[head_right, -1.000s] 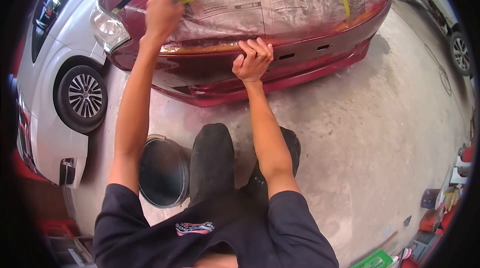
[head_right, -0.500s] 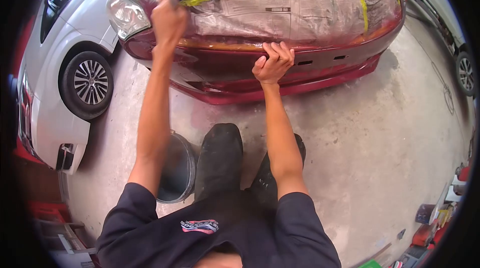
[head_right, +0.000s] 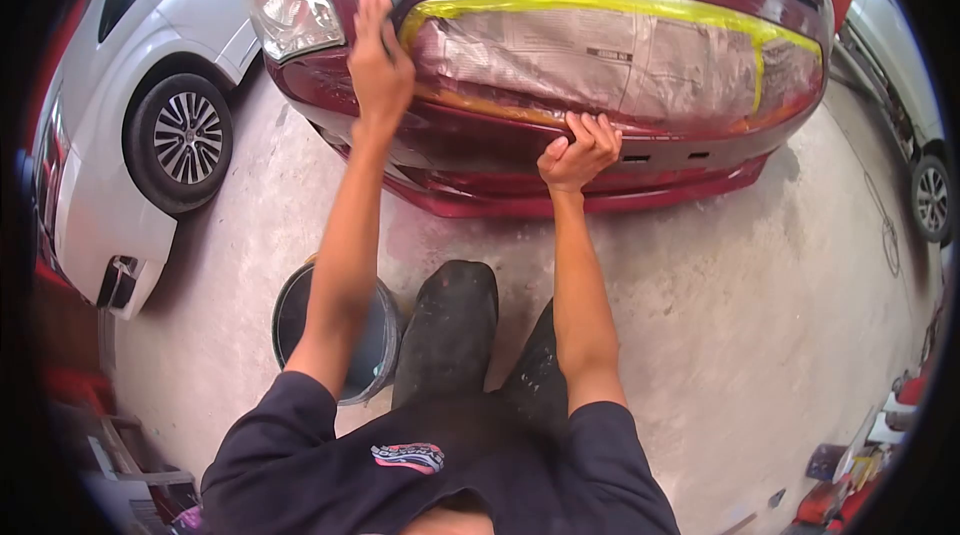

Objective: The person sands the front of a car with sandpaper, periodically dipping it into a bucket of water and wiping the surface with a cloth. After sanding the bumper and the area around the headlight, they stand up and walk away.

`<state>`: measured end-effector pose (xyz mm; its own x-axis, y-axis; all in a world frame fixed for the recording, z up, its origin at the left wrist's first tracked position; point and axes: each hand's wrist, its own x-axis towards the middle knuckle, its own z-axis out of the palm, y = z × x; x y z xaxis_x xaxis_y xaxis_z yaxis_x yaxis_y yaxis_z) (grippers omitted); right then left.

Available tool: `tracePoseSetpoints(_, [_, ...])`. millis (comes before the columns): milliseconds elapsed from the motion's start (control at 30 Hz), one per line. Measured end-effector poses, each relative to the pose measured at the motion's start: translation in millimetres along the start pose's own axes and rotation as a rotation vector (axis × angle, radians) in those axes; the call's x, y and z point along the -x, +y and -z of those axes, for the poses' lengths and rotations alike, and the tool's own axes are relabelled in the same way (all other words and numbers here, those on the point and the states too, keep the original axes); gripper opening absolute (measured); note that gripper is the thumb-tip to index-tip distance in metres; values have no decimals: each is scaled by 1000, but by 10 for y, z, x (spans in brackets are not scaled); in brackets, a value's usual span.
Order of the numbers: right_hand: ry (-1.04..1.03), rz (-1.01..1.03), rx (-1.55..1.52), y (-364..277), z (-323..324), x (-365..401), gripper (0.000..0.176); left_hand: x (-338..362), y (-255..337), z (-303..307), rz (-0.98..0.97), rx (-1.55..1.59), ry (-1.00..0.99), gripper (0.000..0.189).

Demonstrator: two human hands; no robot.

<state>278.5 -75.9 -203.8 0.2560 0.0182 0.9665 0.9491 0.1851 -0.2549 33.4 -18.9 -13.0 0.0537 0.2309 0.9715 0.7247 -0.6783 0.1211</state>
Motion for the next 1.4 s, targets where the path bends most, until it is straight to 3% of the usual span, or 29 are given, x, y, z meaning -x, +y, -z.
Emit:
tracePoseSetpoints(100, [3, -8, 3, -28, -11, 16, 34, 181, -104, 30, -7, 56, 13, 39])
tracePoseSetpoints(200, [11, -12, -3, -25, -40, -23, 34, -340, -297, -96, 47, -23, 13, 39])
tracePoseSetpoints(367, [16, -6, -6, -32, -64, -29, 34, 374, -84, 93, 45, -18, 35, 40])
tracePoseSetpoints(567, [-2, 7, 3, -2, -26, -5, 37, -299, -403, 4, 94, -182, 35, 40])
tracePoseSetpoints(700, [-14, 8, -12, -5, -41, 2, 37, 649, 53, 98, 104, -15, 37, 43])
tracePoseSetpoints(800, [-2, 18, 0, 25, -62, -2, 38, -5, -236, 46, 106, -26, 18, 41])
tracePoseSetpoints(900, [-14, 17, 5, 11, -19, 53, 38, -114, -305, 88, 7, -1, -1, 42])
tracePoseSetpoints(1033, [11, 21, 21, -18, -46, -15, 37, 818, -63, 300, 72, 40, -30, 45])
tracePoseSetpoints(1133, [22, 30, 14, -15, -88, -42, 37, 280, -214, 121, 79, 14, 21, 47])
tracePoseSetpoints(1300, [17, 57, 9, -6, -59, -29, 37, 837, 199, 100, 179, -27, 98, 47])
tracePoseSetpoints(1367, [28, 80, 13, 4, -50, -21, 36, 859, -5, 144, 159, -16, 99, 45])
tracePoseSetpoints(1400, [28, 67, 13, 4, -62, -30, 36, 718, -86, 171, 273, -43, 145, 41])
